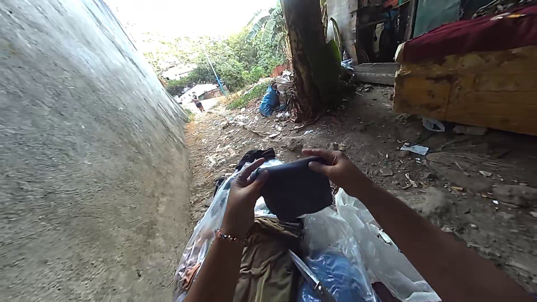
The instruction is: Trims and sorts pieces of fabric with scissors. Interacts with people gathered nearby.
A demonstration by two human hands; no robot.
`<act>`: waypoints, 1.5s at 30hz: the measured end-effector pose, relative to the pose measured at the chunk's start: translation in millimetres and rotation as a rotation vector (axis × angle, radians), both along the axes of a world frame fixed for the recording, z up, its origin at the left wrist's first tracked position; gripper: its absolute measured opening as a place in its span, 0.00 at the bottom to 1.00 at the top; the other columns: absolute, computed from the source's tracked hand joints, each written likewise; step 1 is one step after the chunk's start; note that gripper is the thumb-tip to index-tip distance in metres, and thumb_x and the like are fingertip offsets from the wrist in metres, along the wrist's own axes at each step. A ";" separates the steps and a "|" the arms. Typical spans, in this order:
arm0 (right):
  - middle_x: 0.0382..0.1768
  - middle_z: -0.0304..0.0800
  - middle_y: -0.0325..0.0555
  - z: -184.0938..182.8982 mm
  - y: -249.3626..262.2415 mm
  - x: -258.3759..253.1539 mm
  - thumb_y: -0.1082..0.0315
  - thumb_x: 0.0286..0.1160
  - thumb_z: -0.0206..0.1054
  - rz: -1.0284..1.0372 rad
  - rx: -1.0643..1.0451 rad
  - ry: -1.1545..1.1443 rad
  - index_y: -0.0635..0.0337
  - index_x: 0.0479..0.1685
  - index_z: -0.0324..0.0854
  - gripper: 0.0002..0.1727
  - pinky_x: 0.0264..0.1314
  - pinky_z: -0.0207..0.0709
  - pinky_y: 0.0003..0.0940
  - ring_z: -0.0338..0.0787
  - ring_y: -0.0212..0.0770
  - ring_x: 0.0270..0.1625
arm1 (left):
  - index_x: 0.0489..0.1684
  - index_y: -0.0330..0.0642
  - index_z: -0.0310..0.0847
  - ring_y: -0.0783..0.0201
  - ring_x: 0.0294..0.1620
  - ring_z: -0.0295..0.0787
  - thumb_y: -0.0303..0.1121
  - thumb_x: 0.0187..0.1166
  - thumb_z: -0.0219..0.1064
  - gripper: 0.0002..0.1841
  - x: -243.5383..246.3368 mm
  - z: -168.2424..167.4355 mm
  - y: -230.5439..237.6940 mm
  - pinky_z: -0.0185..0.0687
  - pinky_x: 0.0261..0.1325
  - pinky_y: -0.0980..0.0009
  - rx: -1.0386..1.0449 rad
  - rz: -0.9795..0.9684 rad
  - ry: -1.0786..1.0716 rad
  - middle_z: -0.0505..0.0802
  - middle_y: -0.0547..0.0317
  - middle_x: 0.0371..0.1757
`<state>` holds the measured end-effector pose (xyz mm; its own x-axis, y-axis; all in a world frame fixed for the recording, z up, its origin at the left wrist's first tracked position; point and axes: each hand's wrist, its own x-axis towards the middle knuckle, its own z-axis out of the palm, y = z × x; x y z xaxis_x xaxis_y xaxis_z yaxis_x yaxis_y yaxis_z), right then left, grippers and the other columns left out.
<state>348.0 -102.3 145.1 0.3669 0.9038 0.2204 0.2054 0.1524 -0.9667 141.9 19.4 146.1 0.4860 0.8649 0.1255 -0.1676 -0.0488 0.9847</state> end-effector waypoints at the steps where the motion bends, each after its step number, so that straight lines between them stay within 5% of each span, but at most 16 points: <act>1: 0.57 0.92 0.48 7.7 1.1 2.2 0.73 0.84 0.64 -0.002 -0.011 -0.044 0.55 0.77 0.79 0.22 0.59 0.85 0.37 0.92 0.36 0.52 | 0.66 0.38 0.84 0.60 0.43 0.94 0.23 0.81 0.66 0.17 1.1 6.7 1.0 0.92 0.48 0.64 0.033 0.000 0.016 0.94 0.49 0.47; 4: 0.64 0.89 0.53 24.0 2.3 7.3 0.71 0.83 0.65 -0.012 -0.023 -0.222 0.58 0.80 0.76 0.25 0.64 0.83 0.47 0.91 0.44 0.57 | 0.67 0.35 0.84 0.64 0.49 0.92 0.21 0.82 0.64 0.17 2.4 18.5 3.3 0.89 0.54 0.66 0.142 -0.011 0.068 0.94 0.52 0.54; 9: 0.49 0.94 0.52 27.6 1.4 13.5 0.73 0.69 0.77 -0.051 -0.006 -0.339 0.62 0.62 0.86 0.20 0.57 0.86 0.46 0.94 0.42 0.48 | 0.72 0.35 0.81 0.68 0.46 0.92 0.14 0.68 0.73 0.28 -0.1 17.8 7.0 0.89 0.50 0.72 0.234 -0.046 0.120 0.95 0.54 0.55; 12: 0.41 0.95 0.49 27.0 -2.3 5.4 0.73 0.66 0.79 -0.173 0.009 -0.460 0.60 0.53 0.88 0.15 0.50 0.87 0.49 0.94 0.44 0.42 | 0.60 0.38 0.88 0.68 0.46 0.93 0.20 0.61 0.81 0.24 -4.4 8.0 11.3 0.90 0.50 0.67 0.513 0.071 0.296 0.96 0.56 0.49; 15: 0.33 0.94 0.48 18.4 -2.2 1.6 0.73 0.62 0.80 -0.261 0.077 -0.586 0.58 0.43 0.91 0.10 0.39 0.84 0.52 0.92 0.45 0.34 | 0.47 0.45 0.92 0.48 0.50 0.89 0.38 0.64 0.82 0.15 -12.5 1.8 10.6 0.80 0.50 0.40 0.883 0.281 0.584 0.93 0.50 0.46; 18: 0.38 0.90 0.50 12.8 -4.3 -1.2 0.71 0.56 0.83 -0.256 0.081 -0.618 0.54 0.37 0.93 0.09 0.42 0.82 0.53 0.89 0.48 0.40 | 0.40 0.44 0.91 0.35 0.69 0.77 0.45 0.63 0.78 0.16 -26.5 -12.0 19.3 0.68 0.64 0.29 0.956 0.230 0.562 0.86 0.42 0.63; 19: 0.47 0.83 0.53 13.0 -7.5 -3.5 0.70 0.55 0.83 -0.214 0.042 -0.598 0.54 0.36 0.93 0.10 0.48 0.78 0.54 0.83 0.51 0.48 | 0.39 0.44 0.89 0.42 0.74 0.77 0.48 0.64 0.76 0.17 -35.2 -17.6 23.1 0.71 0.70 0.36 0.939 0.145 0.506 0.85 0.46 0.69; 21: 0.57 0.83 0.57 8.4 -12.5 -11.4 0.70 0.53 0.84 -0.106 0.025 -0.572 0.57 0.33 0.90 0.10 0.58 0.80 0.56 0.83 0.55 0.60 | 0.42 0.50 0.86 0.70 0.61 0.88 0.51 0.69 0.75 0.16 -55.4 -26.2 26.4 0.85 0.63 0.65 0.783 -0.080 0.314 0.92 0.66 0.57; 24: 0.49 0.88 0.56 -12.1 -15.6 -41.7 0.73 0.65 0.75 0.209 0.013 -0.449 0.68 0.47 0.84 0.13 0.51 0.84 0.46 0.89 0.47 0.48 | 0.49 0.61 0.84 0.80 0.43 0.89 0.51 0.71 0.77 0.14 -90.5 -29.4 27.8 0.87 0.49 0.78 0.514 -0.302 0.157 0.92 0.78 0.42; 26: 0.58 0.88 0.58 -21.9 -17.3 -71.6 0.77 0.69 0.68 0.411 -0.022 -0.333 0.65 0.67 0.78 0.23 0.58 0.83 0.47 0.90 0.48 0.53 | 0.57 0.63 0.81 0.79 0.44 0.91 0.51 0.71 0.77 0.19 -110.8 -22.3 34.8 0.89 0.51 0.77 0.445 -0.332 0.211 0.94 0.78 0.44; 28: 0.71 0.82 0.59 -34.9 -13.7 -98.2 0.81 0.70 0.66 0.542 -0.050 -0.243 0.55 0.81 0.74 0.34 0.73 0.76 0.53 0.83 0.53 0.71 | 0.67 0.56 0.77 0.76 0.45 0.92 0.50 0.70 0.77 0.27 -121.1 -11.9 47.9 0.91 0.52 0.73 0.407 -0.363 0.339 0.94 0.73 0.45; 32: 0.74 0.79 0.60 -90.0 10.0 -125.5 0.80 0.68 0.68 0.489 -0.021 0.011 0.62 0.74 0.80 0.29 0.79 0.72 0.47 0.77 0.50 0.77 | 0.72 0.47 0.75 0.64 0.47 0.93 0.35 0.69 0.77 0.29 -90.4 -8.6 82.1 0.90 0.54 0.61 0.339 -0.377 0.668 0.94 0.58 0.48; 35: 0.72 0.81 0.59 -164.3 34.7 -117.5 0.74 0.59 0.75 0.288 -0.177 0.231 0.65 0.69 0.82 0.31 0.77 0.75 0.46 0.79 0.47 0.75 | 0.80 0.45 0.73 0.48 0.66 0.86 0.34 0.72 0.79 0.33 -56.6 -35.8 100.5 0.79 0.69 0.43 0.529 -0.205 0.850 0.89 0.46 0.66; 38: 0.70 0.84 0.57 -211.7 39.8 -97.4 0.66 0.72 0.71 0.229 -0.299 0.240 0.66 0.70 0.82 0.25 0.78 0.74 0.45 0.82 0.45 0.73 | 0.81 0.43 0.73 0.46 0.79 0.77 0.37 0.79 0.72 0.30 -54.8 -57.2 97.8 0.69 0.81 0.42 0.582 -0.007 0.783 0.82 0.45 0.78; 41: 0.59 0.89 0.50 -202.8 39.5 -92.3 0.62 0.87 0.59 0.167 -0.269 0.367 0.66 0.68 0.81 0.20 0.63 0.82 0.38 0.88 0.37 0.58 | 0.76 0.33 0.74 0.49 0.72 0.83 0.33 0.84 0.66 0.24 -82.7 -93.1 82.3 0.77 0.75 0.49 0.367 0.220 0.559 0.85 0.40 0.72; 45: 0.52 0.87 0.56 -184.9 52.0 -89.7 0.62 0.88 0.62 0.062 -0.473 0.522 0.64 0.73 0.69 0.22 0.48 0.86 0.43 0.91 0.45 0.46 | 0.72 0.26 0.72 0.55 0.48 0.90 0.30 0.88 0.58 0.19 -121.3 -144.3 44.6 0.86 0.53 0.57 -0.059 0.400 0.494 0.89 0.38 0.55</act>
